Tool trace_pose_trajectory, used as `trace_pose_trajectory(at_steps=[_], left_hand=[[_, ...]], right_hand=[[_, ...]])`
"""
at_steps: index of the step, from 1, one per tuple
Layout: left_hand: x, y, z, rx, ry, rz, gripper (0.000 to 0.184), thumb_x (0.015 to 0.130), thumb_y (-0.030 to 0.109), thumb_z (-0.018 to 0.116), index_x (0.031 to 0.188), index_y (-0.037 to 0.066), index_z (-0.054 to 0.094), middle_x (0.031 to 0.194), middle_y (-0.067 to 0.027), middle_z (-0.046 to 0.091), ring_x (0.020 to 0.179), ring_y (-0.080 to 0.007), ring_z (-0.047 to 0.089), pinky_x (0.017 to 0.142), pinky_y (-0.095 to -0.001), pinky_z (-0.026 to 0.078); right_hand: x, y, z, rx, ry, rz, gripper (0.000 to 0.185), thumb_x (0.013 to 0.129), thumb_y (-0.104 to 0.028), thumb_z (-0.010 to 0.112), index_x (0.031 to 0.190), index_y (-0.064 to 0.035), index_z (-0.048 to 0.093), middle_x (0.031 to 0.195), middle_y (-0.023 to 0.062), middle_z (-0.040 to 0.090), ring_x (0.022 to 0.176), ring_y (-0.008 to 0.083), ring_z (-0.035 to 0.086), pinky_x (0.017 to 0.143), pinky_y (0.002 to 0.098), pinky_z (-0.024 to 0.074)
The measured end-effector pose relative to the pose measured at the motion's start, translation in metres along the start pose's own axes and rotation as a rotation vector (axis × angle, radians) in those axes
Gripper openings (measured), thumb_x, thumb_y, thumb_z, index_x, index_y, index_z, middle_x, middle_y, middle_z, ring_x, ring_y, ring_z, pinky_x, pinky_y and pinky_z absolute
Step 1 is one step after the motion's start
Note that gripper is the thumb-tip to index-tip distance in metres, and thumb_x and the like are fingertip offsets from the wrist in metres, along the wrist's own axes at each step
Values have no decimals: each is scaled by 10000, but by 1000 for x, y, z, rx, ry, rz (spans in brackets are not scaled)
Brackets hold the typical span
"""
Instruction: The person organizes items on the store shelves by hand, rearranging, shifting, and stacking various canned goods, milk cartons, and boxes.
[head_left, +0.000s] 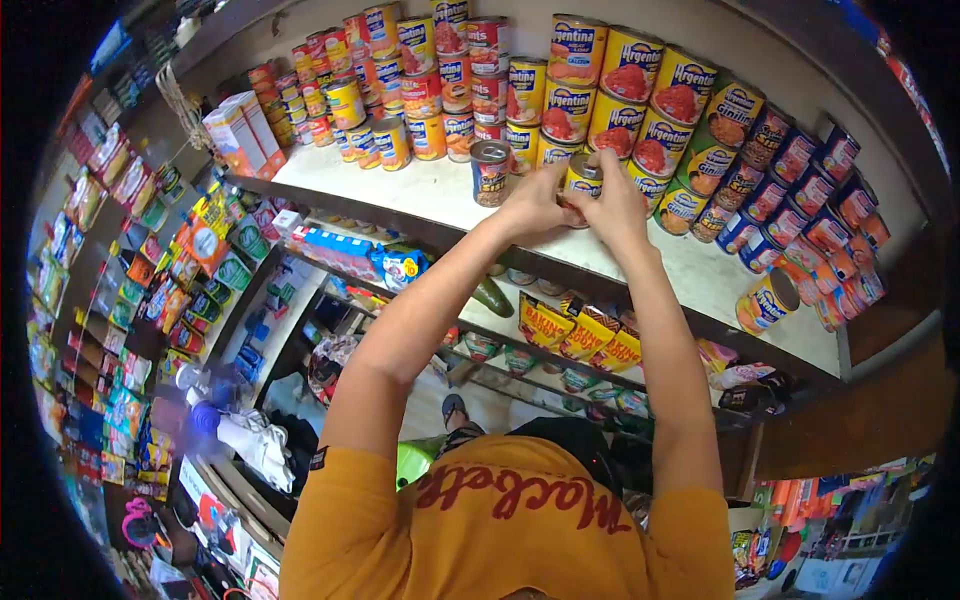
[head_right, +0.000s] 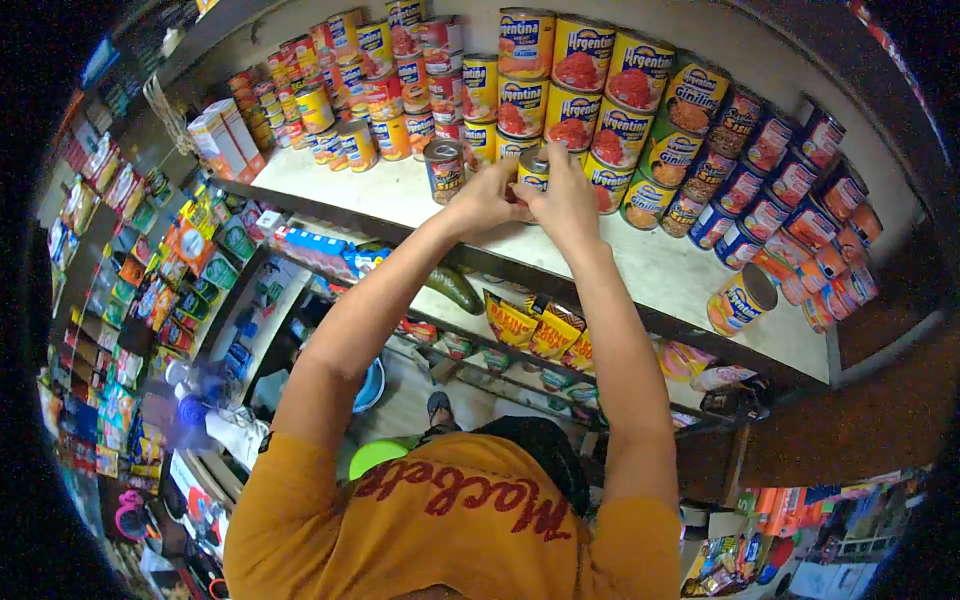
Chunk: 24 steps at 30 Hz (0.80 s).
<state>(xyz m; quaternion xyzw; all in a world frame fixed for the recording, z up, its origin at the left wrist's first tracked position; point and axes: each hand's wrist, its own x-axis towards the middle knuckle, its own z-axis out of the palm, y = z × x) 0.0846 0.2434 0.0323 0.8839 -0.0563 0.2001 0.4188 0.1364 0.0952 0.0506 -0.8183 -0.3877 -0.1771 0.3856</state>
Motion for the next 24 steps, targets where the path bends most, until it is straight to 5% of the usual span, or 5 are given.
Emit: trace_pose_trajectory(at_steps=[5, 8, 11, 15, 24], left_hand=[[-8, 18, -5, 298, 677, 165, 245, 694, 90, 686, 924, 22, 637, 840, -126, 651, 748, -260, 645, 673, -346, 516], [-1, -12, -42, 255, 754, 72, 173, 785, 113, 667, 911, 3, 625, 775, -91, 641, 719, -177, 631, 630, -300, 491], [-4, -10, -85, -310, 522, -137, 353, 771, 237, 751, 985, -6, 610, 854, -52, 638, 851, -137, 607, 780, -284, 470], [-15, -21, -92, -191, 321, -115, 717, 549, 263, 895, 1120, 3, 548, 1005, -67, 633, 940, -164, 592, 895, -289, 447], [-14, -38, -129, -335, -149, -113, 610, 651, 289, 839, 1130, 29, 563, 978, -39, 650, 922, -171, 613, 871, -323, 469]], right_hand=[[0, -6, -5, -40, 119, -44, 420, 745, -267, 738, 1026, -43, 521, 947, 171, 596, 930, 361, 589, 762, 456, 466], [4, -2, -3, -79, 290, -203, 307, 770, -288, 709, 890, -38, 578, 836, 129, 562, 856, 322, 562, 731, 443, 448], [8, -6, -6, -108, 300, -302, 280, 775, -295, 697, 838, -40, 599, 837, 123, 565, 852, 313, 562, 729, 435, 448], [14, -31, -19, -302, 132, -171, 255, 756, -264, 709, 861, -44, 632, 883, 127, 593, 882, 311, 574, 745, 439, 467], [58, -56, -13, -470, 195, -453, 160, 698, -70, 665, 854, -44, 643, 914, 116, 595, 913, 308, 571, 780, 431, 455]])
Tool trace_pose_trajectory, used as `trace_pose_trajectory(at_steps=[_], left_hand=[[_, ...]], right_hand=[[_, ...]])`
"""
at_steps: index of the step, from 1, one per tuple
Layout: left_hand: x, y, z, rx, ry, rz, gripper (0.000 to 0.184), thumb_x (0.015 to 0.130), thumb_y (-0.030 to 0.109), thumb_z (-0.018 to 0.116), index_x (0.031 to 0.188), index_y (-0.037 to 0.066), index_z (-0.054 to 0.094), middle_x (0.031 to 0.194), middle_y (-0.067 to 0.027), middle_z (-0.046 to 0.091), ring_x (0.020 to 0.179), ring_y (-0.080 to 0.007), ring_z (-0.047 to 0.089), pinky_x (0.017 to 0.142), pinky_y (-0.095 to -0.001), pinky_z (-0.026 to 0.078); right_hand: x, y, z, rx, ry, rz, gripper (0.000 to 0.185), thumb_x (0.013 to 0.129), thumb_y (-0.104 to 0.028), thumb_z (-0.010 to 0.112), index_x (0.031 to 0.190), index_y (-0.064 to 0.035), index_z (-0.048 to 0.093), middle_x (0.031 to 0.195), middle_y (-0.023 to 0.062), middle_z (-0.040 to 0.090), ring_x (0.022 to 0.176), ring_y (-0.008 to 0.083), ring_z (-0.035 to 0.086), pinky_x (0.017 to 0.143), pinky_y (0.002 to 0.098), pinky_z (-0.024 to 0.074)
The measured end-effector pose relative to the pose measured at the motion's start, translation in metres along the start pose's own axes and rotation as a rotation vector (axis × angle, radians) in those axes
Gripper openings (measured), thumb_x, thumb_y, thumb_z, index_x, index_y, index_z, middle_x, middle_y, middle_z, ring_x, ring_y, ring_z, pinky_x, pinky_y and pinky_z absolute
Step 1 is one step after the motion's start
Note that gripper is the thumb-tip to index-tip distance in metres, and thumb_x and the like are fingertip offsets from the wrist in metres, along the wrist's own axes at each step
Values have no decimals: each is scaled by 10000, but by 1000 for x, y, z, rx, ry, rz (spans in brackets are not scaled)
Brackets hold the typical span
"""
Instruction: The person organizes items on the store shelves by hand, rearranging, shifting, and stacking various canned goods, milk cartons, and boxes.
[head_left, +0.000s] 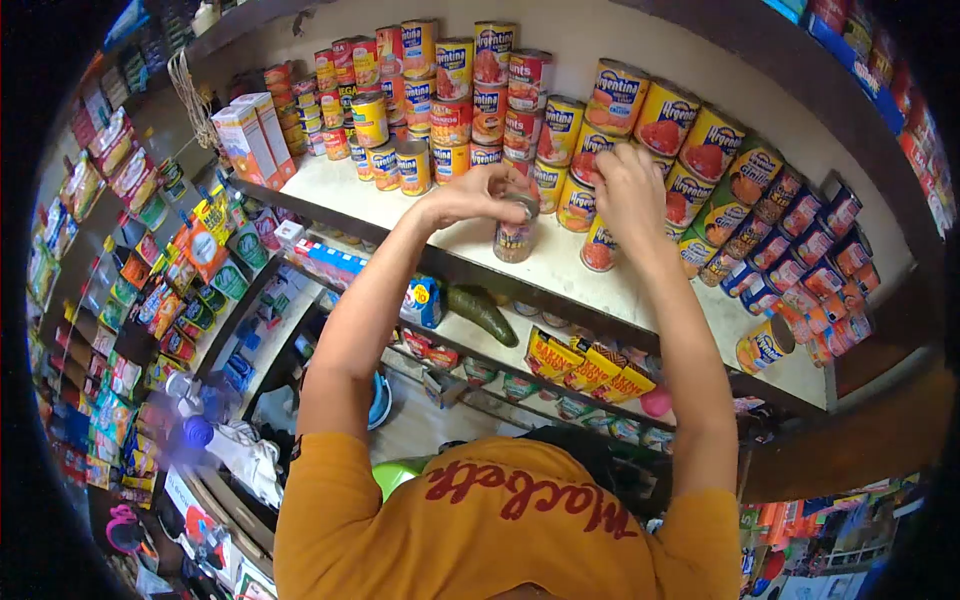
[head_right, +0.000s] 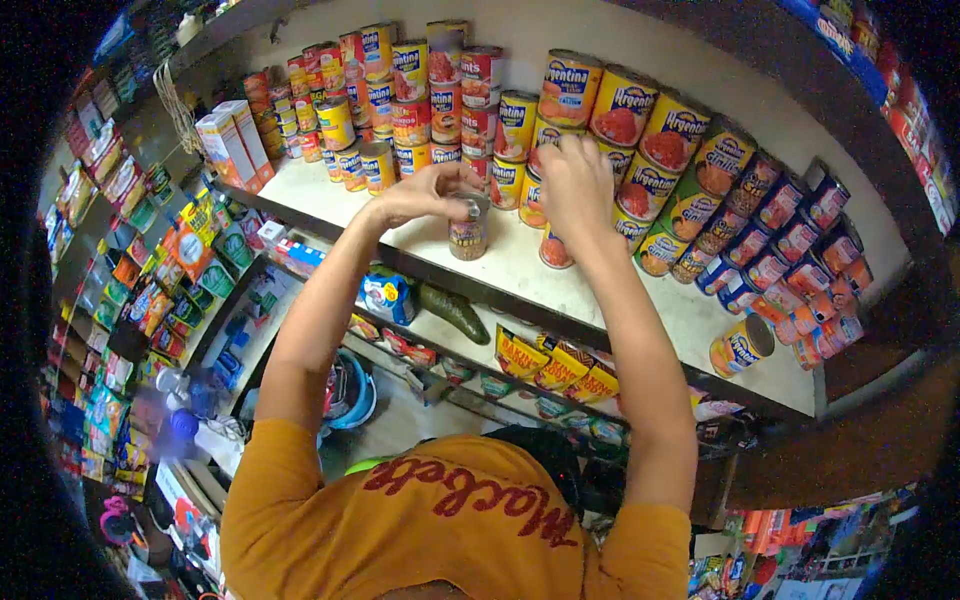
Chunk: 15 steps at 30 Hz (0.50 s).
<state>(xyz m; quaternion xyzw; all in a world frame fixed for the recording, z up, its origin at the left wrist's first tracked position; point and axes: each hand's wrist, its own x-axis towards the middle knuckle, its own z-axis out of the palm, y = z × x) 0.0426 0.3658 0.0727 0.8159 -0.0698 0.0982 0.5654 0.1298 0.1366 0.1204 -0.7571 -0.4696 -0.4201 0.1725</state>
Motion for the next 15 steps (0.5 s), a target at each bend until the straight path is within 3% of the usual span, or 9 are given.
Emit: trace_pose_trajectory(at_steps=[2, 3, 6, 7, 8, 9, 10, 12, 15], left_hand=[[14, 0, -8, -225, 96, -98, 519, 730, 309, 788, 1109, 24, 576, 961, -32, 659, 881, -175, 624, 813, -324, 490], [23, 0, -6, -147, 220, -33, 358, 799, 317, 722, 952, 6, 633, 844, -52, 678, 742, -164, 632, 656, -321, 498], [57, -21, -3, 492, 367, 243, 299, 783, 308, 716, 779, 16, 651, 654, -96, 658, 617, -195, 652, 590, -362, 504], [60, -18, 2, 636, 378, 218, 330, 766, 318, 721, 686, 12, 625, 607, -159, 624, 593, -268, 647, 571, -393, 494], [64, -22, 6, 699, 422, 294, 336, 755, 334, 727, 699, 18, 628, 641, -178, 629, 630, -333, 644, 583, -432, 494], [64, -21, 9, 711, 454, 294, 344, 750, 343, 728, 693, 18, 630, 650, -184, 629, 639, -346, 643, 589, -442, 495], [63, -20, 12, 722, 483, 292, 352, 745, 351, 730, 687, 19, 632, 659, -190, 629, 649, -359, 641, 596, -452, 496], [61, -24, 16, 687, 503, 364, 374, 757, 359, 733, 681, 6, 636, 654, -194, 627, 611, -350, 633, 569, -437, 491], [67, -30, 18, 656, 562, 418, 393, 764, 368, 734, 673, -1, 635, 640, -194, 622, 589, -348, 632, 551, -427, 488]], right_hand=[[30, -7, 2, -146, 8, -93, 135, 678, -78, 645, 812, -62, 651, 907, 94, 590, 970, 276, 550, 818, 447, 425], [45, -11, 1, -201, 15, -152, 143, 673, -87, 651, 815, -64, 651, 919, 91, 589, 992, 273, 544, 832, 453, 419], [79, -16, 14, -399, -53, -213, 171, 670, -110, 633, 831, -76, 680, 946, 68, 600, 1053, 246, 526, 937, 559, 354], [85, -16, 18, -446, -61, -216, 173, 683, -111, 623, 841, -80, 686, 952, 61, 603, 1060, 243, 523, 960, 579, 336], [90, -17, 21, -494, -68, -218, 177, 696, -113, 613, 851, -84, 693, 958, 54, 606, 1067, 240, 519, 984, 598, 318], [95, -19, 18, -495, -154, -206, 186, 728, -123, 586, 869, -87, 702, 952, 44, 620, 1072, 248, 517, 1029, 649, 249], [97, -18, 20, -512, -183, -197, 186, 731, -122, 584, 872, -90, 702, 951, 44, 625, 1070, 246, 519, 1034, 652, 242], [96, -18, 26, -537, -252, -174, 186, 737, -121, 582, 876, -97, 703, 948, 44, 634, 1066, 241, 524, 1043, 658, 228], [91, -14, 33, -464, -157, -190, 184, 737, -105, 580, 876, -104, 701, 912, 54, 649, 1047, 233, 538, 1049, 675, 206]])
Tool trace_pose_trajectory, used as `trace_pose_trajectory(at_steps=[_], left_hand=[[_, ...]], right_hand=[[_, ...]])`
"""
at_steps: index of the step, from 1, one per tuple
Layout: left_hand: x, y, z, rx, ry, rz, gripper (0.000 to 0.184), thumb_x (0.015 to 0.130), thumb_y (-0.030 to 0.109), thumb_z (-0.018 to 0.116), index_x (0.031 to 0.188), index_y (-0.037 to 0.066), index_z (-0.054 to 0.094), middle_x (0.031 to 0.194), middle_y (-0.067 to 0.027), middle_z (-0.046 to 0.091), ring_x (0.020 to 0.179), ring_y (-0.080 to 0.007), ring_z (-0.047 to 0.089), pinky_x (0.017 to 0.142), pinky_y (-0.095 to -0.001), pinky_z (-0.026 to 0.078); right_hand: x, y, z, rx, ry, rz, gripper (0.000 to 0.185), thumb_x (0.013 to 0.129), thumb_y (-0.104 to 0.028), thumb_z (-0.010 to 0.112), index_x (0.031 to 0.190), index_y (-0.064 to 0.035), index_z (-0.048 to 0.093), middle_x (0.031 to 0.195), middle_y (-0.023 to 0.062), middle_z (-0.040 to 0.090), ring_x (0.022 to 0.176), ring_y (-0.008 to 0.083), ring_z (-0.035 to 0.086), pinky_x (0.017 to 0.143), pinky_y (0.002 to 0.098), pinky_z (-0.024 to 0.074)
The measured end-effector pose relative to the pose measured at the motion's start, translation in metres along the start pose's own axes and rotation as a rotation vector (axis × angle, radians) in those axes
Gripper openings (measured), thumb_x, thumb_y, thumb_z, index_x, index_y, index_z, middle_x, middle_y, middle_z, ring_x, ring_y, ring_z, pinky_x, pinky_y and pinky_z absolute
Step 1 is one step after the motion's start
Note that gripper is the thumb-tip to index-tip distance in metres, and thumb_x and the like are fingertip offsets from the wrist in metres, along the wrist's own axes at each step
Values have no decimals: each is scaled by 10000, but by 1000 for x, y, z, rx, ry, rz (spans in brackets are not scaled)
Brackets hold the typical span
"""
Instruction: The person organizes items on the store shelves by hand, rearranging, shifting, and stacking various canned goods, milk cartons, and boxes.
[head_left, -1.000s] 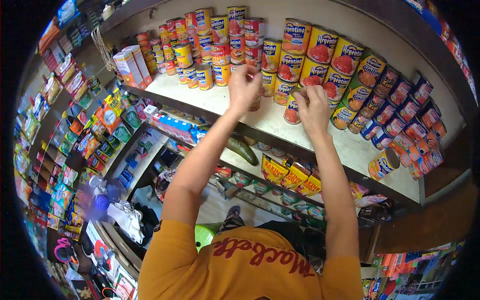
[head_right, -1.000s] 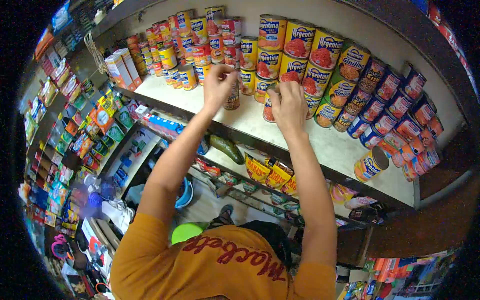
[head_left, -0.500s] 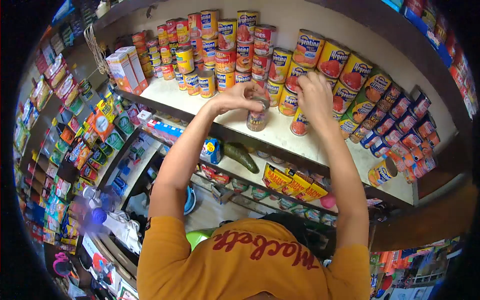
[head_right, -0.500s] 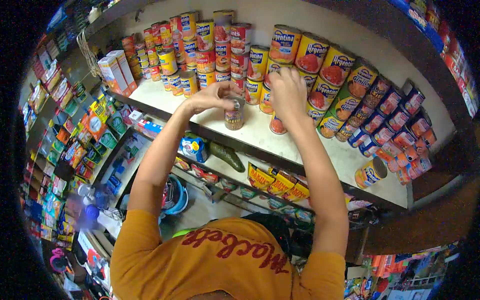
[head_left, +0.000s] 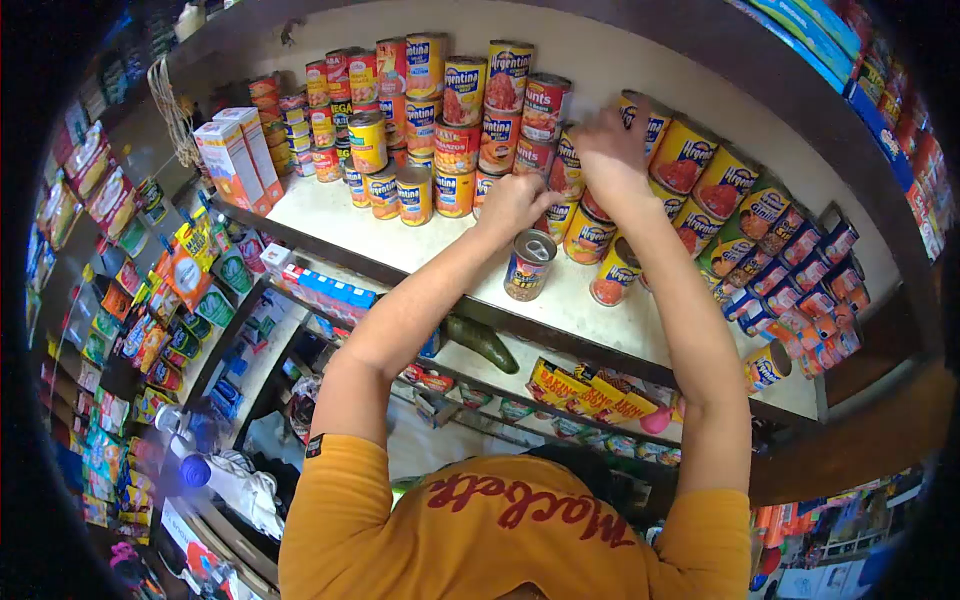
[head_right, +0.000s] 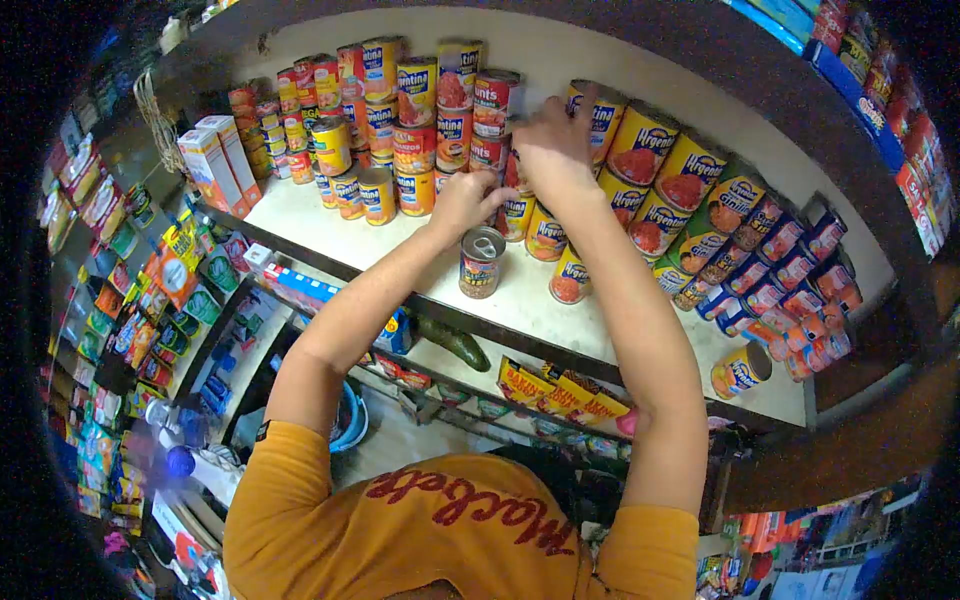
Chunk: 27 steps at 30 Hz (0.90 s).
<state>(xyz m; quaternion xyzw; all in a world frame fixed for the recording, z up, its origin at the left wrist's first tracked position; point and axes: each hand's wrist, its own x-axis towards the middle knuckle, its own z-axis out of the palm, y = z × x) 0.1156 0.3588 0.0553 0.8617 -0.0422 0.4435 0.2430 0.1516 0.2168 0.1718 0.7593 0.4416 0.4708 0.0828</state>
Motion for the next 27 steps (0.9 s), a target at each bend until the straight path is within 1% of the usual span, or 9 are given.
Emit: trace_pose_trajectory(at_steps=[7, 10, 12, 15, 18, 21, 22, 25, 27], left_hand=[[1, -2, 7, 43, 15, -25, 423, 772, 401, 720, 642, 12, 618, 612, -192, 613, 566, -355, 626, 527, -444, 484], [0, 0, 5, 27, 15, -30, 435, 777, 420, 713, 643, 16, 622, 609, -193, 611, 573, -356, 629, 530, -444, 488], [0, 0, 3, 59, -19, -13, 375, 798, 392, 678, 694, 34, 636, 658, -192, 622, 638, -368, 637, 569, -460, 503], [-1, 1, -2, 75, -73, 5, 330, 779, 351, 684, 695, 33, 648, 687, -198, 635, 663, -368, 646, 581, -461, 511], [-3, -1, -7, 55, -193, 17, 289, 775, 323, 682, 719, 40, 663, 700, -186, 646, 666, -365, 651, 591, -459, 513], [-4, -6, -7, 204, -357, 18, 274, 768, 320, 685, 732, 49, 676, 707, -169, 657, 685, -352, 660, 602, -446, 519], [-7, -9, -8, 161, -415, 57, 216, 770, 268, 677, 785, 53, 685, 787, -169, 673, 764, -337, 669, 650, -424, 526], [-12, -5, -15, 209, -697, 63, 164, 763, 191, 667, 852, 55, 686, 876, -179, 675, 860, -329, 663, 706, -414, 526], [-16, -14, -8, 184, -755, 16, 155, 766, 117, 638, 899, 49, 680, 928, -188, 670, 909, -332, 654, 750, -412, 522]], right_hand=[[1, -1, -8, -29, -109, 12, 222, 709, -61, 598, 911, -93, 684, 872, 72, 656, 1039, 249, 557, 1042, 698, 191], [-9, 0, -12, 68, 39, 14, 209, 708, -48, 607, 907, -69, 665, 955, 101, 640, 1070, 279, 551, 1052, 666, 208], [-25, -1, -22, 242, 278, -7, 242, 674, -90, 668, 913, -69, 646, 1037, 110, 617, 1086, 297, 531, 1047, 576, 270], [-74, -2, -30, 437, 185, 58, 259, 690, -105, 686, 929, -37, 613, 1064, 142, 586, 1063, 313, 528, 967, 463, 377], [-127, 5, -18, 552, 73, 151, 251, 743, -117, 676, 961, -9, 615, 1074, 153, 587, 1050, 325, 532, 922, 427, 412], [-162, 0, -3, 746, 11, 327, 265, 792, -129, 649, 1014, 12, 615, 1112, 155, 587, 1057, 339, 533, 920, 408, 419], [-167, -1, 0, 829, -4, 400, 271, 807, -132, 638, 1032, 18, 615, 1125, 155, 587, 1062, 343, 532, 923, 401, 420], [-172, -1, 0, 847, -15, 405, 321, 825, -147, 624, 1095, 22, 594, 1181, 153, 572, 1095, 341, 527, 928, 389, 421], [-169, -7, -3, 828, -19, 409, 340, 819, -147, 629, 1111, 20, 584, 1209, 161, 555, 1109, 340, 524, 936, 384, 420]])
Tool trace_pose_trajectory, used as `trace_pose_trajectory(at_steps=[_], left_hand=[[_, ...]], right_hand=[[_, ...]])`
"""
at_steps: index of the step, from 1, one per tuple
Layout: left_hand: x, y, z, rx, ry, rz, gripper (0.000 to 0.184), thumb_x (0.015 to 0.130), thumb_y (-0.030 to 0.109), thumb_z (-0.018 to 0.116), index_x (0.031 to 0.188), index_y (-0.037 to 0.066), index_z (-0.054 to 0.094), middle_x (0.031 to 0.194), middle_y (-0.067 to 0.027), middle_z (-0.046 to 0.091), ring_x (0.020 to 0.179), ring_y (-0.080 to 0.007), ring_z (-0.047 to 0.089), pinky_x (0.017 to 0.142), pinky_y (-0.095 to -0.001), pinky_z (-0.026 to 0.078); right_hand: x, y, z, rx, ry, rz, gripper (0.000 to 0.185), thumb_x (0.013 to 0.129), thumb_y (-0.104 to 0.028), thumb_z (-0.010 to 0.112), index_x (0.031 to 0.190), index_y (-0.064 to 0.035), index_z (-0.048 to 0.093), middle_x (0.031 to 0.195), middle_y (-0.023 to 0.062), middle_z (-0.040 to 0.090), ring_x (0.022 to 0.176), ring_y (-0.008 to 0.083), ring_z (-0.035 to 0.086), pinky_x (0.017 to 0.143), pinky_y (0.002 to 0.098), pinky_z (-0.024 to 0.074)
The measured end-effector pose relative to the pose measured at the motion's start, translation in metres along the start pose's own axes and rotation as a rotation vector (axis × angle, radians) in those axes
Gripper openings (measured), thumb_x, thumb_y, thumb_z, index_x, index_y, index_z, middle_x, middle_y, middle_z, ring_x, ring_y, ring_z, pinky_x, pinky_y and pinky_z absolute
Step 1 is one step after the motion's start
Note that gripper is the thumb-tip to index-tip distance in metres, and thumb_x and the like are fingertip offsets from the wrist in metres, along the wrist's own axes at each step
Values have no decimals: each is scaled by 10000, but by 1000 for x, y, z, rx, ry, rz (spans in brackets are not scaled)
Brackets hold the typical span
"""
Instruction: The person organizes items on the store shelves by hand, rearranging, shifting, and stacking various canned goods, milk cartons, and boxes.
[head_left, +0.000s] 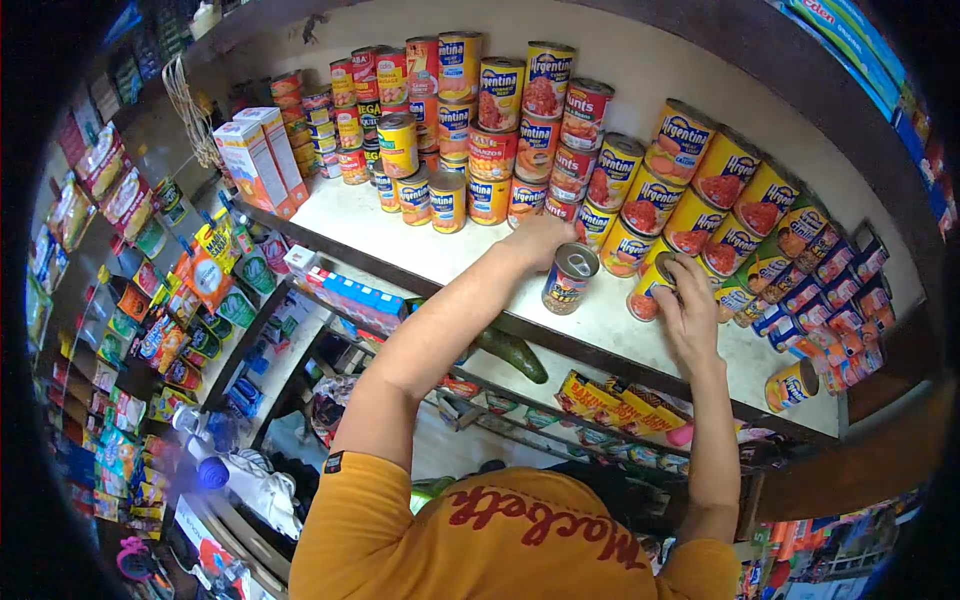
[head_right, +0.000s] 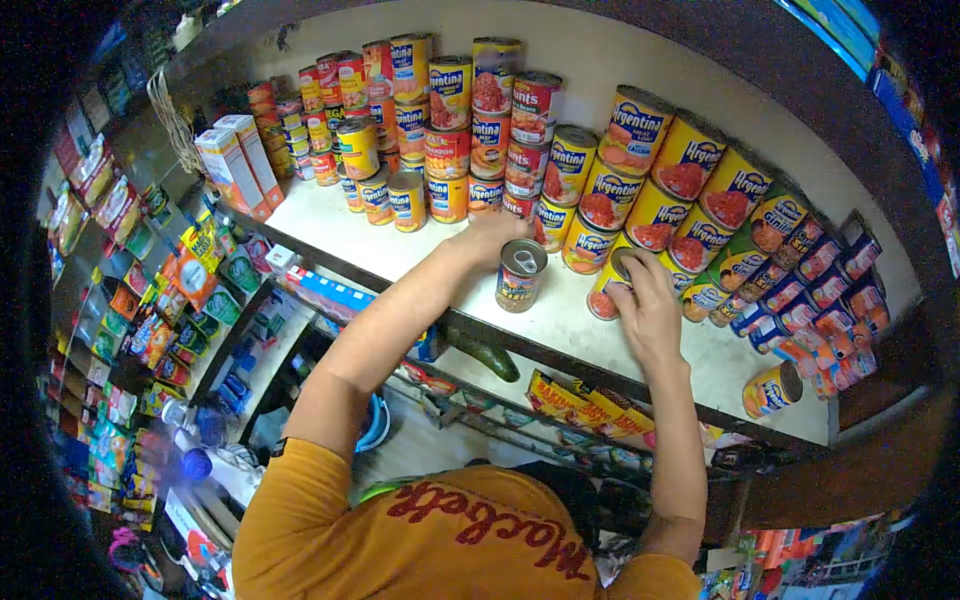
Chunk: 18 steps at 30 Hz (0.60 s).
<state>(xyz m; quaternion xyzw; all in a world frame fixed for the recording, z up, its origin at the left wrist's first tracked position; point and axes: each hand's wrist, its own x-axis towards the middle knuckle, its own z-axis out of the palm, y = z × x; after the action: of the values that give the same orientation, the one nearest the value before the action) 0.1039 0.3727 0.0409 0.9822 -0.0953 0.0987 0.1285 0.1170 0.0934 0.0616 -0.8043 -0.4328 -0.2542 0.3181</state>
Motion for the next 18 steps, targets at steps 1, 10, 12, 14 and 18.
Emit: trace_pose_trajectory(at_steps=[1, 10, 12, 14, 18], left_hand=[[-1, -3, 3, 2, -22, -10, 151, 768, 114, 635, 896, 48, 680, 922, -189, 670, 907, -333, 655, 750, -414, 522], [0, -11, 14, -27, -25, -29, 166, 775, 135, 630, 905, 38, 663, 923, -200, 664, 912, -345, 648, 750, -429, 520], [-1, -10, 12, -23, -40, -49, 171, 771, 134, 633, 916, 46, 653, 936, -194, 662, 922, -347, 641, 755, -429, 517], [-2, -6, 8, -5, -59, -68, 168, 774, 126, 628, 918, 42, 652, 943, -193, 660, 932, -343, 638, 763, -428, 516], [1, -13, 16, -17, -35, -46, 154, 769, 120, 627, 895, 33, 649, 940, -191, 655, 937, -344, 633, 773, -421, 511]], right_hand=[[0, -2, 1, -11, -1, 2, 349, 816, -147, 631, 1119, 19, 579, 1223, 165, 546, 1116, 339, 522, 940, 381, 419], [-3, 5, 1, 20, 36, 93, 434, 809, -221, 684, 1161, 5, 569, 1263, 224, 504, 1096, 349, 541, 914, 372, 446], [-2, 1, 0, 70, 21, 122, 416, 808, -207, 681, 1150, 4, 573, 1218, 201, 535, 1078, 329, 548, 888, 358, 453], [0, 0, -2, 120, 0, 140, 408, 807, -202, 681, 1143, 4, 576, 1178, 184, 558, 1056, 319, 555, 870, 357, 457], [-1, -2, -3, 178, 2, 206, 391, 806, -180, 668, 1135, 9, 576, 1110, 167, 578, 995, 304, 573, 837, 359, 462]])
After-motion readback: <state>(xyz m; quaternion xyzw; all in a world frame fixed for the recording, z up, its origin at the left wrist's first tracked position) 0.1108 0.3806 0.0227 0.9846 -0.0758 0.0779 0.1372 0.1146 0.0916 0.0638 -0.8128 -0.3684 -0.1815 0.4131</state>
